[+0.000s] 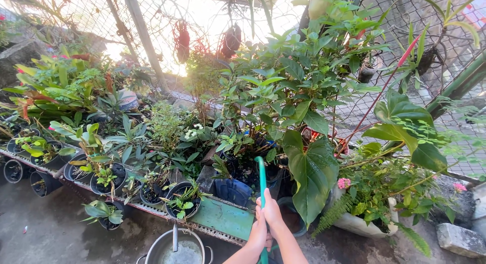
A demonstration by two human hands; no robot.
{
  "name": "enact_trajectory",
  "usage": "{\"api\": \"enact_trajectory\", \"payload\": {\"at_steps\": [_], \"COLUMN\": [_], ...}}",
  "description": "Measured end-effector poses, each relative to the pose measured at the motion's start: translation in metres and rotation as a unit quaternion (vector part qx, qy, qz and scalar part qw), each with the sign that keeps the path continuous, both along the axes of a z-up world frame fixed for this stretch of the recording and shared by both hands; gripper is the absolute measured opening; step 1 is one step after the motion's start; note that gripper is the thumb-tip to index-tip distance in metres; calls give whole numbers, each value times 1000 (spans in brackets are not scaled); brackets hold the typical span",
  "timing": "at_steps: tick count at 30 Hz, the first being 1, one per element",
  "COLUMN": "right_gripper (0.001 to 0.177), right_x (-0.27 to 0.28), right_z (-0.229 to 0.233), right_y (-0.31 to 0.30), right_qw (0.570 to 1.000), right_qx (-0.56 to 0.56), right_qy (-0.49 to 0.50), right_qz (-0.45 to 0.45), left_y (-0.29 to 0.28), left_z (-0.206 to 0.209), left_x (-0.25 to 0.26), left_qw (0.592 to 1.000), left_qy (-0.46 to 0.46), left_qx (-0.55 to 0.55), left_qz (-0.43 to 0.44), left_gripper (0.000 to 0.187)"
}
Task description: Watering several potted plants on a balcony using a garden hose.
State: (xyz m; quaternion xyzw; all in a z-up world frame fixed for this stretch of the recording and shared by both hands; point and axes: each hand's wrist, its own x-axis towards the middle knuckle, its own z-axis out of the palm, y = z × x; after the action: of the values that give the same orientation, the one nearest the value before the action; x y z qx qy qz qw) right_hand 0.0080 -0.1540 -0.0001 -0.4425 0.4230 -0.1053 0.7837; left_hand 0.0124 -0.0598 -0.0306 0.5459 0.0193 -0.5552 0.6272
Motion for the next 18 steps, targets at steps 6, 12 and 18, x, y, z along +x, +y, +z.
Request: {"api": "enact_trajectory", "payload": {"at_steps": [6,12,18], "right_gripper": [60,61,61], "right_x": [-8,-18,-32], "right_z": [-13,-11,-17], "right_y": [-5,-9,-11], "right_qw": [999,999,999], "right_qx": [2,-2,41], "right_qy": [-38,-29,-6], "right_qz": [33,-36,27], "left_y": [-8,-6,-19], "left_z": [-37,-18,-75], "left_x": [-4,-8,-28], "left_qw": [1000,999,1000], "left_qy": [-15,-11,-10], "left_qx": [7,12,-6], "left_qz": [1,-51,-4], "left_gripper": [67,68,67]}}
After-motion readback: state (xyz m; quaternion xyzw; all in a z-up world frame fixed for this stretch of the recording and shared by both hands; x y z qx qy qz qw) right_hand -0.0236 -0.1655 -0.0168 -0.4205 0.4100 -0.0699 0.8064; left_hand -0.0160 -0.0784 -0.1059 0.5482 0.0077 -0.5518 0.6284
